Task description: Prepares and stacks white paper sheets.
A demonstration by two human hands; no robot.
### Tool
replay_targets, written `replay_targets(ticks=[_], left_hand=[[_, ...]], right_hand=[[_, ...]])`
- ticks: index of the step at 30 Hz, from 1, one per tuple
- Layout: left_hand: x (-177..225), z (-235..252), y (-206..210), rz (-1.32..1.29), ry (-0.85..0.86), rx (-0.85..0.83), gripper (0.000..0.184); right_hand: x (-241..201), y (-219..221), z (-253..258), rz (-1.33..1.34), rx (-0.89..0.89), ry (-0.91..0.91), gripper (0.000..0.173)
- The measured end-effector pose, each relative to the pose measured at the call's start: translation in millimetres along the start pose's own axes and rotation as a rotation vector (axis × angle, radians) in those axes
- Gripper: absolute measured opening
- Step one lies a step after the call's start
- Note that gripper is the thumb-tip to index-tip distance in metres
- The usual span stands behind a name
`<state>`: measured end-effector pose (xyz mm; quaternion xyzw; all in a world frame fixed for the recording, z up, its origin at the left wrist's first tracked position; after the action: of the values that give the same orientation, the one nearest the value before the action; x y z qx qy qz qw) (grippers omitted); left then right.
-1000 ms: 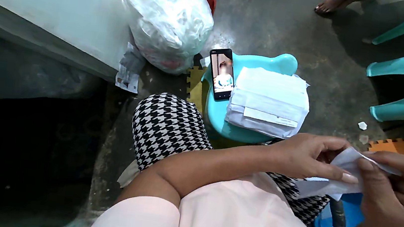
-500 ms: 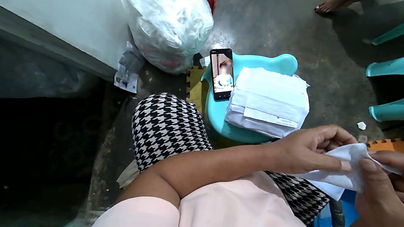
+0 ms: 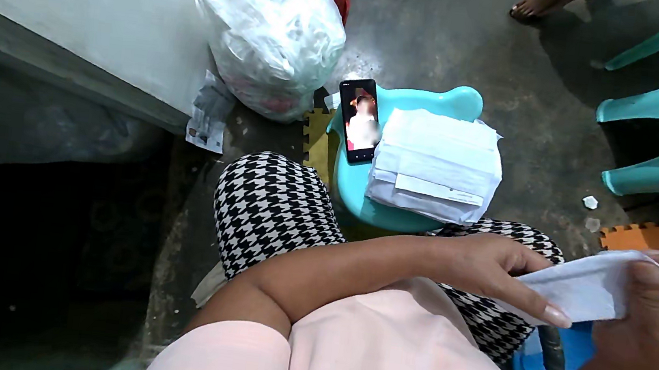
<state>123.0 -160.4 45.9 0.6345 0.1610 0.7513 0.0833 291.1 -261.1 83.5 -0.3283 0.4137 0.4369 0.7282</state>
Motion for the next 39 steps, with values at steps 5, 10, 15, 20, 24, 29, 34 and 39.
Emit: replay_targets(ticks=[5, 10, 15, 20, 24, 29, 34, 39], left_hand=[[-10, -1, -3, 0.116, 0.066, 0.081, 0.017], [1, 1, -4, -0.077, 0.177, 0.208, 0.015], [2, 1, -3, -0.259, 0.141, 0.191, 0.026], [-1, -3, -5, -0.257, 0.119, 0.141, 0.020], [-7, -14, -11, -0.230, 0.074, 0.147, 0.022], [-18, -27, -26, -0.183, -0.072, 0.218, 0.016], [-21, -29, -34, -0.167, -0.175, 0.286, 0.016], [-21, -31, -33, -0.046, -0.247, 0.368, 0.016]], right_hand=[[6, -16, -1, 0.045, 0.087, 0.012, 0.010], [9, -12, -3, 0.119, 0.144, 0.070, 0.010], [15, -12, -2, 0.211, 0.177, 0.136, 0.012], [15, -11, 2, 0.359, 0.214, 0.240, 0.014], [13, -9, 7, 0.372, 0.239, 0.267, 0.017], [10, -5, 9, 0.377, 0.316, 0.298, 0.020], [10, -1, 9, 0.373, 0.346, 0.307, 0.016], [10, -7, 8, 0.340, 0.311, 0.266, 0.017]])
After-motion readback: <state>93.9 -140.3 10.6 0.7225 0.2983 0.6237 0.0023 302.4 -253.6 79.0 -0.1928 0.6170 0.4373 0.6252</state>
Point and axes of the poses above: each hand's wrist, its own z-axis towards the middle knuckle, its own y-axis out of the palm, x = y × z, the point moved 1 cm from there along z, towards the middle knuckle, and after that the axes turned 9 degrees about z, right-handed, at the moved point
